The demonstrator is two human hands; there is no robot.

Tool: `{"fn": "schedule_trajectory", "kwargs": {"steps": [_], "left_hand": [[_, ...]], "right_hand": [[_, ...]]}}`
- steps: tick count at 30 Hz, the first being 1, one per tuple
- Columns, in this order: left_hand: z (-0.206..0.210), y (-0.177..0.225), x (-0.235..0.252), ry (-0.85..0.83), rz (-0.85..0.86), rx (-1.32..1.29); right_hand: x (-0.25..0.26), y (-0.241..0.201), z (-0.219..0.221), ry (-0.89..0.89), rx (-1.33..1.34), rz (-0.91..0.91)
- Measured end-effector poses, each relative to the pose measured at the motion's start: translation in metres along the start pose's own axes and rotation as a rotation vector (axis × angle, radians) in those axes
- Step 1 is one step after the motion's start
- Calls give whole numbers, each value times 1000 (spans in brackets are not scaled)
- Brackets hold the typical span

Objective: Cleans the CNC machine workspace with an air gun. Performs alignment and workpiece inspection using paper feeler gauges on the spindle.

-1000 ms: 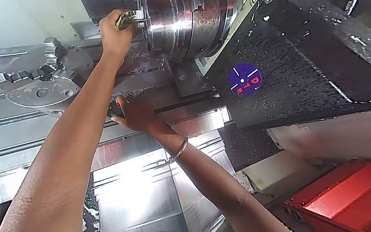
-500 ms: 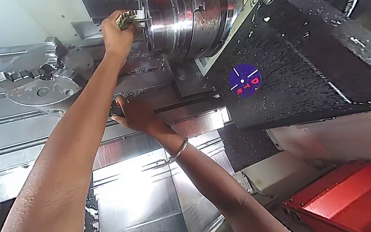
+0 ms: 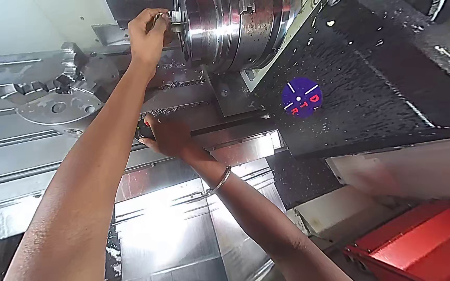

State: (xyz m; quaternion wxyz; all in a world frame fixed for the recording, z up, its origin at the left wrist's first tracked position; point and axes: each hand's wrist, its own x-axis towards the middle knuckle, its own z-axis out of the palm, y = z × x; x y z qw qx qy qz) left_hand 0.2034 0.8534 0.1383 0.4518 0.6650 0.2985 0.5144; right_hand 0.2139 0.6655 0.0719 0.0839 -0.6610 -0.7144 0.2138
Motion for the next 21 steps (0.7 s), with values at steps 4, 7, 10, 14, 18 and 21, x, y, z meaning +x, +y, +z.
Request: {"fn": "schedule_trajectory", "kwargs": {"steps": [4, 7, 10, 14, 18, 21], "left_hand": [[-3, -3, 0, 3, 4, -27], [-7, -1, 0, -18, -37, -64], [-9, 3, 0, -24, -75, -115], [-12, 4, -3, -37, -92, -150], [-14, 0, -3, -44, -90, -182], [-16, -2, -2, -57, -80, -176]], "right_hand": [[0, 0, 1, 0, 9, 8], [0, 1, 1, 2, 11, 7], [1, 1, 2, 6, 24, 7], [0, 0, 0, -12, 29, 9], [1, 1, 0, -11, 36, 5], [0, 1, 0, -10, 41, 8]]}}
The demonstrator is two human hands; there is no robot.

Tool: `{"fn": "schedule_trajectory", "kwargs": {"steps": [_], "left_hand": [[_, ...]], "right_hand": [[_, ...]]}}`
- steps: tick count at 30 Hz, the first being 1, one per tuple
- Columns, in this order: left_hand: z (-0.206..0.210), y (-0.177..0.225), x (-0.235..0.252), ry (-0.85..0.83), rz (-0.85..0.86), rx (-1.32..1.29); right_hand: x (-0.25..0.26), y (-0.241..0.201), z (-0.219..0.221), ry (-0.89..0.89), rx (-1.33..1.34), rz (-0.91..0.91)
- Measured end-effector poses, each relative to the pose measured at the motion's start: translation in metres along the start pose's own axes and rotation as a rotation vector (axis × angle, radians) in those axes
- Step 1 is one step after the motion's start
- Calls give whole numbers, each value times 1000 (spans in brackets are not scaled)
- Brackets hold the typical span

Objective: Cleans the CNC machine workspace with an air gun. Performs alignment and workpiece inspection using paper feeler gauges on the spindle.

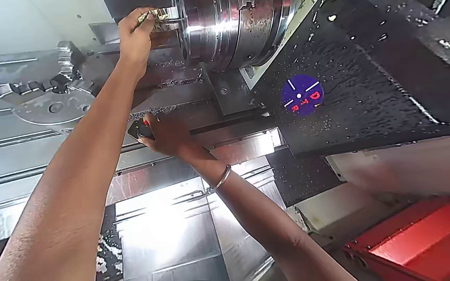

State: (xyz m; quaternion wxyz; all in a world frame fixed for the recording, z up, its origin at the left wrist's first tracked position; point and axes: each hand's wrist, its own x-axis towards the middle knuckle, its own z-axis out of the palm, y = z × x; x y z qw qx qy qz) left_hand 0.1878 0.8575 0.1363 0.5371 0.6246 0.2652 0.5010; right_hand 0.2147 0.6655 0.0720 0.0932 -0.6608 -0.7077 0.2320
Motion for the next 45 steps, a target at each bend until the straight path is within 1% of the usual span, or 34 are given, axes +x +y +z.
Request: {"fn": "schedule_trajectory", "kwargs": {"steps": [4, 11, 16, 19, 21, 25, 31, 36, 39, 42, 45], "left_hand": [[-4, 2, 1, -35, 14, 34], [-5, 2, 1, -32, 18, 59], [-6, 3, -1, -25, 45, 16], [-6, 0, -1, -50, 109, 124], [-4, -3, -1, -21, 136, 197], [-2, -2, 0, 27, 98, 232], [-1, -2, 0, 48, 71, 254], [0, -1, -2, 53, 54, 217], [2, 2, -3, 40, 33, 192], [1, 4, -3, -1, 51, 156], [0, 4, -4, -7, 67, 142]], "right_hand": [[1, 0, 0, 3, 12, -3], [1, 0, 0, 6, 13, 3], [1, -1, 0, -2, 10, 5], [1, 0, 0, -5, 15, 2], [1, 0, 1, 0, 16, -1], [1, 0, 1, 8, 15, -2], [0, -1, -2, -18, 21, 7], [1, -1, -1, -16, 10, 3], [1, -1, 0, -10, -3, 5], [1, 0, 0, -8, -10, 0], [1, -1, 0, -7, -8, 5]]}}
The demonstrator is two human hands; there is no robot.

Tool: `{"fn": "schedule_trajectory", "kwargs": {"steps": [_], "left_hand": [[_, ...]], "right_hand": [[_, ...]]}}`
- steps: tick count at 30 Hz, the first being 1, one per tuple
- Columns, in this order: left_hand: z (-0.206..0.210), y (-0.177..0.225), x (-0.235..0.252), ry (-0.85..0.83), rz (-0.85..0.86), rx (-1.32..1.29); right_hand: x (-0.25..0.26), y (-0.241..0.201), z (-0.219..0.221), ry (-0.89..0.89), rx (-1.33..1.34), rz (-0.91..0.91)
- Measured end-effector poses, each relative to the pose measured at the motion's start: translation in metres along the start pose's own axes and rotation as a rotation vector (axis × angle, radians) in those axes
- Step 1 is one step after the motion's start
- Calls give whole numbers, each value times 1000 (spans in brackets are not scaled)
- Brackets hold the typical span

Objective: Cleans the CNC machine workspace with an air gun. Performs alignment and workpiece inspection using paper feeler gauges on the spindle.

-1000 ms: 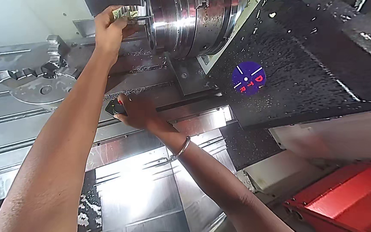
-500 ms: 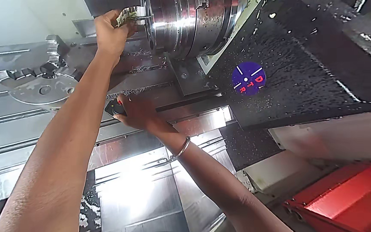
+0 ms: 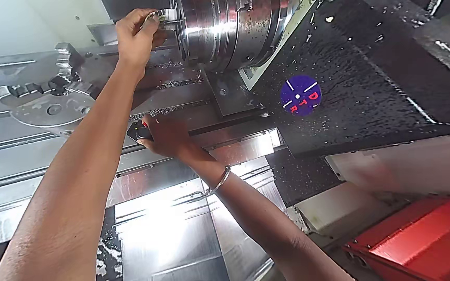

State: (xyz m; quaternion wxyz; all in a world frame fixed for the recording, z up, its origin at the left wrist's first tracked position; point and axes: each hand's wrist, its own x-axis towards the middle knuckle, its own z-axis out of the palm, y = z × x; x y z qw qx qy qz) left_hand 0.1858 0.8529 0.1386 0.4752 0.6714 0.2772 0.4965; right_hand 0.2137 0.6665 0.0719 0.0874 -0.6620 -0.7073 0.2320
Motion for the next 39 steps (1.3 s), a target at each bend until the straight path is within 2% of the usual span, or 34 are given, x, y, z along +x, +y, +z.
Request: {"fn": "schedule_trajectory", "kwargs": {"steps": [7, 25, 39], "left_hand": [[1, -2, 0, 51, 0, -34], [-8, -5, 0, -55, -18, -39], [-8, -2, -1, -52, -15, 66]], "right_hand": [[-1, -1, -1, -3, 4, -4], [-1, 1, -2, -10, 8, -2], [-1, 1, -2, -12, 18, -12]]}}
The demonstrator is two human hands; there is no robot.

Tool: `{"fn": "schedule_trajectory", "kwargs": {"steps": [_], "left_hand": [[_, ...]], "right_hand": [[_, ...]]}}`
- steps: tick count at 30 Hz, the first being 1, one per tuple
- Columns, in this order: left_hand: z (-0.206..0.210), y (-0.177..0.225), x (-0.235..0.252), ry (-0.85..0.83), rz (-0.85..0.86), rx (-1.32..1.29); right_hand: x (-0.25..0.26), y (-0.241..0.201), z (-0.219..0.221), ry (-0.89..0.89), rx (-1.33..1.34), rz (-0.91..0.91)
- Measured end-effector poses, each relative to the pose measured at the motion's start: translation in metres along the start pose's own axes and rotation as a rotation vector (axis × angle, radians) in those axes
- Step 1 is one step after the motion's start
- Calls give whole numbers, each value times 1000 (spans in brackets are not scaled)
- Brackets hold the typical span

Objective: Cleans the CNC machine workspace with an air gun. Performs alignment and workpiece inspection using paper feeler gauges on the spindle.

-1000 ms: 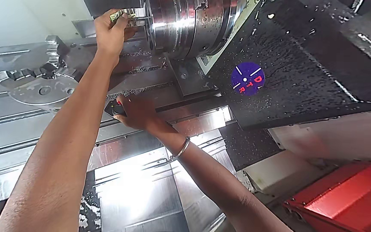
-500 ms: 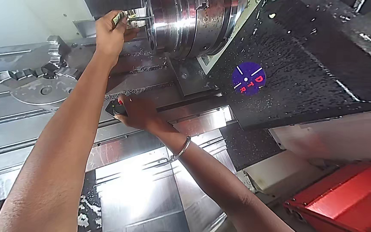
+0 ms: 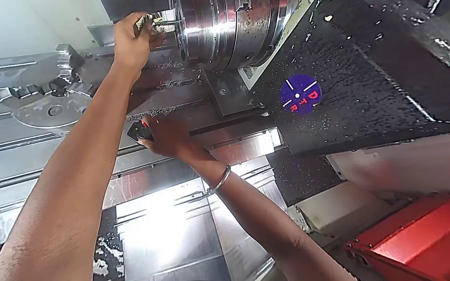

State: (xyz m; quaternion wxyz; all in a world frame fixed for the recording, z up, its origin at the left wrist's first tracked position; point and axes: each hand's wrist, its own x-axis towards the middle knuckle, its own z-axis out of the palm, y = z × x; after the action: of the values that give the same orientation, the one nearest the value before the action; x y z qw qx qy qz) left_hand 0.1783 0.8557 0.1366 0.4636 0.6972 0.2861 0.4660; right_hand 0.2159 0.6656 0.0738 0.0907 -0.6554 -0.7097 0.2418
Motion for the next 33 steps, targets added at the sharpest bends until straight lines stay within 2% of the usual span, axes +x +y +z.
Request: {"fn": "schedule_trajectory", "kwargs": {"steps": [21, 33], "left_hand": [[-3, 4, 0, 13, 17, 67], [-4, 4, -1, 39, 9, 12]], "right_hand": [[1, 0, 0, 2, 14, 7], [1, -1, -1, -14, 26, 18]]}}
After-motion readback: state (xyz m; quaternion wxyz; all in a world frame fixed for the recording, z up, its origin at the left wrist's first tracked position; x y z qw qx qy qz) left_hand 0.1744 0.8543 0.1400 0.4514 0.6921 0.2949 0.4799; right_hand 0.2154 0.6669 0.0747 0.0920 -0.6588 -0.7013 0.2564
